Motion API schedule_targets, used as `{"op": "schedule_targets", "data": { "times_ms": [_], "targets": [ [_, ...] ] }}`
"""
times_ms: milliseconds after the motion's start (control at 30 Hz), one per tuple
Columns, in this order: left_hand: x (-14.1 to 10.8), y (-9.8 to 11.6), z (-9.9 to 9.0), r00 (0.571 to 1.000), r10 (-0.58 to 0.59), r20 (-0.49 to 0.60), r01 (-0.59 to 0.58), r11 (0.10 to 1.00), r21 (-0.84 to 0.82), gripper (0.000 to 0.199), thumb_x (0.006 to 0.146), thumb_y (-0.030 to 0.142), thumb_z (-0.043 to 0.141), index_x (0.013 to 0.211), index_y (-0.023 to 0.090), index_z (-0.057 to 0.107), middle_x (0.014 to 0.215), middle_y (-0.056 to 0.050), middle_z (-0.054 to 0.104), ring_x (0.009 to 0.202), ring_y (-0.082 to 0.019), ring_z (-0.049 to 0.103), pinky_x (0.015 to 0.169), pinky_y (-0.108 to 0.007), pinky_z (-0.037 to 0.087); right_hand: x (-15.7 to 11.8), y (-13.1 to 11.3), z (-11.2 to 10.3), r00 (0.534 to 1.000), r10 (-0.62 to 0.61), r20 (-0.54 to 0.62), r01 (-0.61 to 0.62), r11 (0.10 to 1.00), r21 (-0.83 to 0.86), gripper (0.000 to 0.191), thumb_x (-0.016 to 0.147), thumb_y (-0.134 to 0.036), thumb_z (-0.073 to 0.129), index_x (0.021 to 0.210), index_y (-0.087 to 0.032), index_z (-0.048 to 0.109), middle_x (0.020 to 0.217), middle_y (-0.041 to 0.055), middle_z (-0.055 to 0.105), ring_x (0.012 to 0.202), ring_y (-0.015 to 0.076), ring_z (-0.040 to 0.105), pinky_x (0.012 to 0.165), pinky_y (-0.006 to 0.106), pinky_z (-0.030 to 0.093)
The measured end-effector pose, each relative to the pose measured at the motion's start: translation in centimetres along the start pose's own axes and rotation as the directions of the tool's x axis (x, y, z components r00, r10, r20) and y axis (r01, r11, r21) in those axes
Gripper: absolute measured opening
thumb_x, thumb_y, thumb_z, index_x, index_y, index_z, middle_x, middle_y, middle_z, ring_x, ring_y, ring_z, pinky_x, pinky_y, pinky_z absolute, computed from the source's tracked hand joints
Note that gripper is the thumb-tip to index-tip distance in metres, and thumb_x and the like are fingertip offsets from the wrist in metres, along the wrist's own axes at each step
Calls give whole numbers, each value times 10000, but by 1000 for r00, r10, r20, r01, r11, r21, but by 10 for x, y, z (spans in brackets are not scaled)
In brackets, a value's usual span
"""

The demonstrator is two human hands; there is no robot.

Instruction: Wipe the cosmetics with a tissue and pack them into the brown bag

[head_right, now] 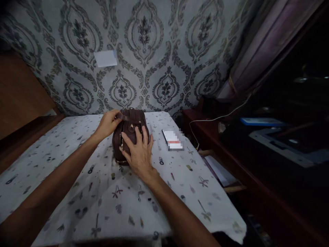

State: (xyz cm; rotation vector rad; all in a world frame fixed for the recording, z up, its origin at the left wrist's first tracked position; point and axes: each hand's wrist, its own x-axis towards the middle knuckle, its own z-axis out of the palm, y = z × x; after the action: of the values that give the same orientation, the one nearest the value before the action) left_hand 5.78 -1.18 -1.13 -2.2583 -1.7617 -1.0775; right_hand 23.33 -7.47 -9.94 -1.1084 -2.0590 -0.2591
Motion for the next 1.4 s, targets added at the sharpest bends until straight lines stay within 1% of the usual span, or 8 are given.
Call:
{"op": "schedule_targets", "data": {
  "times_ms": [533,733,833,933,1033,1100,1200,1400],
  "targets": [
    [-16,13,-12,995,48,85,-50,998,27,82,875,152,543,850,185,614,900,-60,682,866,-232,620,823,-358,485,-3,4,4,998,-42,-54,43,999,24,529,959,-515,570,1451,-328,525,1583,144,368,1512,399,251,1136,656,332],
    [-5,23,-11,980,149,132,-148,989,-20,287,824,136,609,1096,192,681,1062,-62,688,1008,-244,624,909,-365,486,-13,13,0,987,10,-161,22,981,192,689,972,-528,498,1547,-188,328,1597,202,322,1499,341,308,1183,590,340],
    [7,31,-5,967,174,184,-172,985,-29,302,822,213,674,1122,198,713,1060,-61,673,1031,-254,618,931,-374,479,-18,17,3,978,63,-200,-17,974,226,684,969,-525,506,1516,-151,333,1574,226,344,1486,345,327,1176,600,356],
    [16,41,0,959,186,213,-196,980,25,238,854,296,689,1064,200,744,1041,-69,682,1049,-276,604,951,-396,460,-20,19,7,977,69,-202,-21,973,228,642,964,-528,516,1477,-167,378,1564,213,369,1490,350,323,1173,623,354],
    [18,49,4,951,209,227,-228,972,63,133,872,290,681,924,189,751,1002,-71,705,1021,-275,600,941,-392,447,-20,20,10,978,64,-199,-16,972,234,630,962,-531,517,1468,-177,392,1579,204,366,1501,349,311,1175,636,349],
    [17,52,6,961,180,210,-196,979,57,118,884,270,664,862,179,736,930,-70,708,968,-263,608,911,-378,451,-20,21,10,979,48,-196,-1,972,236,630,965,-527,518,1471,-173,394,1571,199,387,1508,345,300,1183,632,346],
    [18,52,12,978,112,174,-114,993,0,100,875,227,652,810,176,708,845,-55,695,884,-233,613,863,-352,456,-19,23,9,982,19,-187,25,973,230,635,973,-525,515,1485,-170,388,1550,187,429,1512,338,290,1190,619,351],
    [23,45,20,985,79,151,-55,986,-161,116,833,207,655,725,173,628,803,-24,654,825,-193,590,800,-319,451,-16,30,9,983,-14,-183,51,979,200,673,950,-597,536,1449,-153,451,1490,186,501,1455,346,351,1175,597,381]
  ]
}}
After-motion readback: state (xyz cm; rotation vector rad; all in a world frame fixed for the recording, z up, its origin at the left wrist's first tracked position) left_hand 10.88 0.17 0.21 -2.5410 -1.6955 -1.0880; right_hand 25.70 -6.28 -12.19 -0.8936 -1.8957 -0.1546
